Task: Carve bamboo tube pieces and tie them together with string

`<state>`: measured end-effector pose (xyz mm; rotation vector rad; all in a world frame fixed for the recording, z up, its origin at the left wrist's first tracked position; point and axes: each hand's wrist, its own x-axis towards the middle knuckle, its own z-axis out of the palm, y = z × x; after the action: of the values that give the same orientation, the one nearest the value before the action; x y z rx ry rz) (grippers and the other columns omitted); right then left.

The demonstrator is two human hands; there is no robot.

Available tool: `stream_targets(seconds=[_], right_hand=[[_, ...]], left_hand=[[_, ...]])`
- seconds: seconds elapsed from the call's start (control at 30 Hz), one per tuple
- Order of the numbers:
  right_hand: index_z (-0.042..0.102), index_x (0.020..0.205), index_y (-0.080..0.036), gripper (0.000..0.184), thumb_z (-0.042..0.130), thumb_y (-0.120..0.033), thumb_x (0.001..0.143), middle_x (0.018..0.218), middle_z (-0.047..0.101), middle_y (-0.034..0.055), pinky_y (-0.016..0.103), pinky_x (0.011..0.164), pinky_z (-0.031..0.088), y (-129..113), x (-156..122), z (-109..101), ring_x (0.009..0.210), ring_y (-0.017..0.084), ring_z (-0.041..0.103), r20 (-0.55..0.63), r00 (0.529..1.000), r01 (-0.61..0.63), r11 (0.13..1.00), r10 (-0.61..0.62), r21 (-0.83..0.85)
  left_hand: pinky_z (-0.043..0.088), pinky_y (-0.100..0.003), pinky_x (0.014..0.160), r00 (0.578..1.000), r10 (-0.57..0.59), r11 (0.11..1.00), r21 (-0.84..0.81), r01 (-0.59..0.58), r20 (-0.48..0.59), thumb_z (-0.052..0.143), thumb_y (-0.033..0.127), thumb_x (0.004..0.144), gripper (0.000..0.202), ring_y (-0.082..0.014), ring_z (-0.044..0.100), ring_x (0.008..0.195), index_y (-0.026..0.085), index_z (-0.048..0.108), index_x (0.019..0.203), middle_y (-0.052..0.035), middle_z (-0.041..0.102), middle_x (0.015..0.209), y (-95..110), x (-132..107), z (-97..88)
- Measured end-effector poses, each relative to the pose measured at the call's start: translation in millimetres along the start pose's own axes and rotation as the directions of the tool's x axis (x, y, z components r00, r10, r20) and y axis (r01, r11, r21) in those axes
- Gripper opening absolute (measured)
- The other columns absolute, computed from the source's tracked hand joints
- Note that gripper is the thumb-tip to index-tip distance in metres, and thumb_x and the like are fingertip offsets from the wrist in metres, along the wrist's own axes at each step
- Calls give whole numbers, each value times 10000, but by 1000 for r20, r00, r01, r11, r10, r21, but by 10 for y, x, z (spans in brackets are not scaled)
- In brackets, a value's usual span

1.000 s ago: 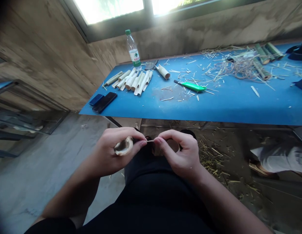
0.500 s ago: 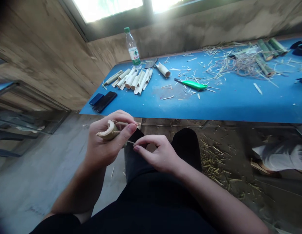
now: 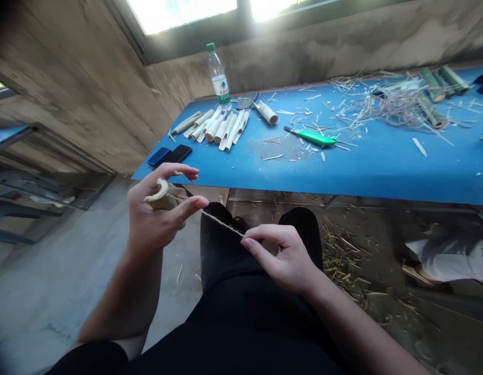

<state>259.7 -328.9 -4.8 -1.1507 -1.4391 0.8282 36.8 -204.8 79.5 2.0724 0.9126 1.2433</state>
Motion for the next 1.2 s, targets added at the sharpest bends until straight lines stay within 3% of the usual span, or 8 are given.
stream_targets(seconds=[0.13,0.27,0.37,0.63,0.73,0.93,1.03,1.2], right_hand=[[826,920,-220,120,784,-280,1015,854,815,33,258,562,544,-1,-54,-37,612,146,689,-7,1000,-11,1000,11,-6],[818,926,-245,100,796,-292,1012,840,802,19,265,563,545,-33,-67,-76,600,145,681,-65,998,6,1000,-8,-28],[799,929,-264,89,791,-276,1018,841,797,12,281,628,565,-89,-55,-131,653,160,709,-106,993,48,995,-57,-82],[756,975,-244,58,757,-204,1017,752,690,-20,288,566,434,-295,-70,-283,600,117,584,144,975,208,923,-169,-323],[745,944,-239,81,773,-210,1014,715,665,-29,285,559,429,-343,-91,-321,582,109,573,110,977,208,917,-181,-341],[787,985,-272,94,814,-183,990,882,807,-7,290,689,552,-346,-120,-383,734,154,728,-59,981,163,951,-184,-264],[795,968,-278,107,811,-174,987,877,816,-9,292,686,558,-335,-114,-353,737,158,740,-128,978,137,968,-166,-208],[765,940,-251,128,757,-131,983,819,787,-8,284,613,526,-328,-82,-256,654,138,691,-101,974,181,965,-203,-191]], left_hand=[[602,-334,829,999,32,998,45,-31,-24,939,489,878,471,-204,731,928,243,772,1243,-84,794,1217,-24,-11,-51],[612,-304,833,997,77,984,160,-79,15,920,414,910,727,-281,690,1273,269,612,1553,-137,680,1512,26,-69,-81],[631,-309,862,984,135,945,284,-164,117,901,343,922,692,-320,631,1408,288,620,1552,-134,591,1636,152,-134,-92],[639,-330,949,800,217,955,49,-293,559,698,219,1047,458,-264,713,1347,295,652,1496,-101,670,1586,443,-235,129],[605,-313,857,731,190,969,-6,-247,656,632,222,1085,298,-220,777,1133,239,692,1377,-92,797,1329,436,-229,268],[502,-282,718,802,104,995,-56,-87,589,665,244,1070,79,-149,672,788,198,684,1008,-27,746,897,350,-240,362],[442,-263,624,803,42,996,-85,12,595,691,267,1058,80,-120,585,664,203,663,1096,9,682,815,341,-266,359],[339,-241,545,789,19,982,-159,101,615,720,241,1032,535,-94,466,544,191,497,1515,111,505,672,354,-293,361]])
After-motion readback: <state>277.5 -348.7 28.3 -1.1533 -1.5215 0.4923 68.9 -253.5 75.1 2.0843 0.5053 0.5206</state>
